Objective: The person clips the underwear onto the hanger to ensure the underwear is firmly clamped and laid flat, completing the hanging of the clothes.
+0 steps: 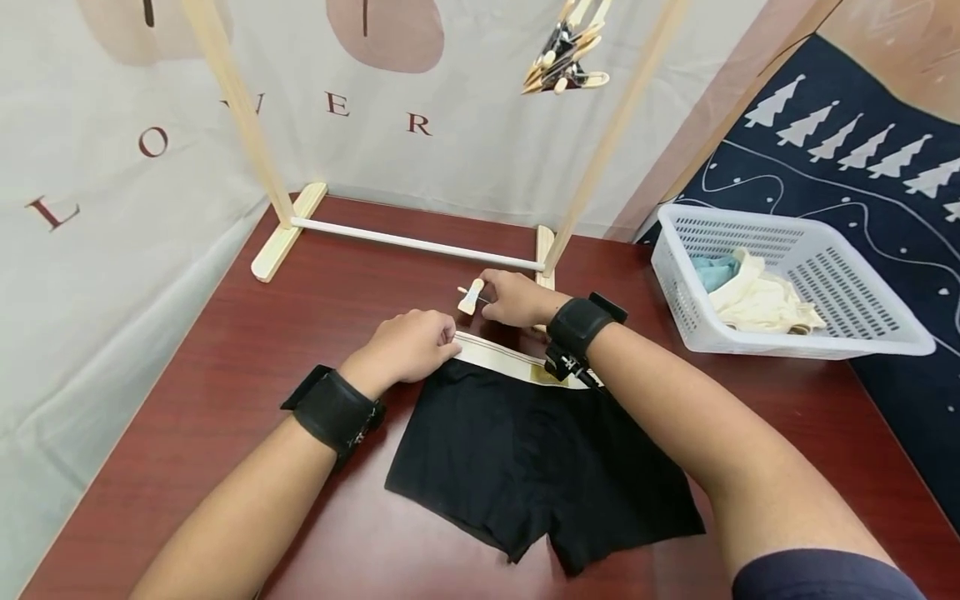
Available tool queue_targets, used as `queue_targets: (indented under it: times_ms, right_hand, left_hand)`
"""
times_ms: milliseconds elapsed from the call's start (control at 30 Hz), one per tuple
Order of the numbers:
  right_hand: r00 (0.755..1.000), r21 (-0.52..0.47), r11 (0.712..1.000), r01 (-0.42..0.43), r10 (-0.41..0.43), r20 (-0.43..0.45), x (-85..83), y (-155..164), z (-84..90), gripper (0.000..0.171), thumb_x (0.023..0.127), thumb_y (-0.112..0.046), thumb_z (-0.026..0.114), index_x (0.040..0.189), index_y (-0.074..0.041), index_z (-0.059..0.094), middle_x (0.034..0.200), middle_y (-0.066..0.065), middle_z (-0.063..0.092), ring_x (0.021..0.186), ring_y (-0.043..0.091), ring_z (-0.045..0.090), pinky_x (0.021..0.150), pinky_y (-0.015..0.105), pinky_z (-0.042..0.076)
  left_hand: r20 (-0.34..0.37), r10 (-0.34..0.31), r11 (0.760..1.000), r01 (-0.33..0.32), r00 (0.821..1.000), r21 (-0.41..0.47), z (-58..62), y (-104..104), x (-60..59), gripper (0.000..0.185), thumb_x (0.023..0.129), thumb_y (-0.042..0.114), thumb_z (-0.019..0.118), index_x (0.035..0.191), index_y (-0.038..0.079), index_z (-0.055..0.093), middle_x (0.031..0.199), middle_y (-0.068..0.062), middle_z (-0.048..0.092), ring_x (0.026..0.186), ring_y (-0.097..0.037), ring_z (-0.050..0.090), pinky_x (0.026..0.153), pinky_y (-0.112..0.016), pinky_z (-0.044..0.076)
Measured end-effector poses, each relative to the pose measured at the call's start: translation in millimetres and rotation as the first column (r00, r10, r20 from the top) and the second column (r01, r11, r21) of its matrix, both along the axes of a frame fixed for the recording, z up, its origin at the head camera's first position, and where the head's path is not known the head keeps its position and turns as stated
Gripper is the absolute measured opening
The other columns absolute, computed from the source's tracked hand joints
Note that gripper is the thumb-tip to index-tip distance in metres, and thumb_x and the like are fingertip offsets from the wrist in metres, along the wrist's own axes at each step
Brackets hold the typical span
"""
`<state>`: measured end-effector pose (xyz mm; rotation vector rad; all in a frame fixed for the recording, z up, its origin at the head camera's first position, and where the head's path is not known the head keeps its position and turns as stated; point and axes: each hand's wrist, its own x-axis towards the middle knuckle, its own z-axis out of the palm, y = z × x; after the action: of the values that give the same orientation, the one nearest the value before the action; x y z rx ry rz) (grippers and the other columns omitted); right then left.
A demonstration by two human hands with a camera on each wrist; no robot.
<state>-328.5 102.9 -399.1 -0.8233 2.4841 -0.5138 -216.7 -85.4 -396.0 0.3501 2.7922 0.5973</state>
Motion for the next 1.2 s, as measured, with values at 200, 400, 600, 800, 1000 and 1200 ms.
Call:
queue_targets:
  times_ms: [200,400,600,800,1000,1200]
  right_hand:
    - [0.949,-0.212,0.967,0.140,-0.069,0.309,0.8,5.9,2.6,0.036,0.103,-0.032,0.041,0.114,-0.002,0.057,0.083,0.004,0.052,0.071,0.017,0.044,0.072,0.032,0.038]
    - [0.909,-0.303,0.936,0.180,-0.040,0.415,-0.6,8.9,7.1,0.058,0.103,-0.058,0.036,0.082,-0.006,0.049,0.067,0.002,0.040,0.063,0.022,0.039,0.070,0.034,0.036]
    - [0.872,-0.374,0.884,0.281,-0.073,0.484,-5.5,10.5,7.5,0.038,0.104,-0.042,0.049,0.097,-0.007,0.064,0.070,0.003,0.051,0.066,0.023,0.051,0.074,0.035,0.045]
    - [0.861,-0.400,0.862,0.311,-0.078,0.503,-6.1,8.5,7.1,0.035,0.104,-0.037,0.052,0.097,-0.005,0.064,0.068,0.001,0.047,0.065,0.019,0.051,0.073,0.034,0.047]
    - [0.896,-0.413,0.877,0.247,-0.045,0.441,-5.0,5.7,4.8,0.041,0.102,-0.044,0.054,0.084,-0.007,0.060,0.068,0.001,0.046,0.069,0.020,0.051,0.075,0.035,0.048]
    - [0.920,-0.433,0.878,0.204,-0.021,0.390,-4.1,6.5,3.3,0.038,0.100,-0.040,0.060,0.081,-0.007,0.062,0.077,0.004,0.056,0.073,0.023,0.056,0.076,0.035,0.050]
  left_hand:
    - [0.017,-0.005,1.000,0.005,1.000,0.022,4.3,0.8,-3.1,0.019,0.099,0.036,0.061,0.089,0.020,0.063,0.083,0.004,0.063,0.074,-0.017,0.059,0.066,-0.036,0.043]
    - [0.023,-0.011,0.999,0.010,1.000,0.030,5.9,2.2,-6.6,0.016,0.099,0.033,0.059,0.092,0.019,0.065,0.082,0.004,0.064,0.072,-0.016,0.059,0.067,-0.036,0.044]
    - [0.056,-0.007,0.995,0.002,0.998,0.098,6.1,3.8,-9.3,0.016,0.100,0.029,0.060,0.101,0.016,0.069,0.071,0.003,0.067,0.054,-0.012,0.063,0.064,-0.033,0.048]
    - [0.057,0.005,0.989,-0.014,0.998,0.147,4.4,4.1,-10.5,0.022,0.099,0.026,0.061,0.119,0.016,0.065,0.079,0.005,0.070,0.052,-0.010,0.064,0.065,-0.033,0.049]
    - [0.043,0.036,0.980,-0.044,0.998,0.195,2.0,0.9,-10.7,0.015,0.100,0.026,0.059,0.109,0.014,0.064,0.074,0.002,0.069,0.052,-0.010,0.065,0.066,-0.034,0.049]
    - [0.054,0.062,0.968,-0.073,0.997,0.240,-0.6,-3.7,-14.1,0.014,0.100,0.027,0.060,0.102,0.014,0.065,0.081,0.002,0.071,0.055,-0.010,0.066,0.066,-0.033,0.050]
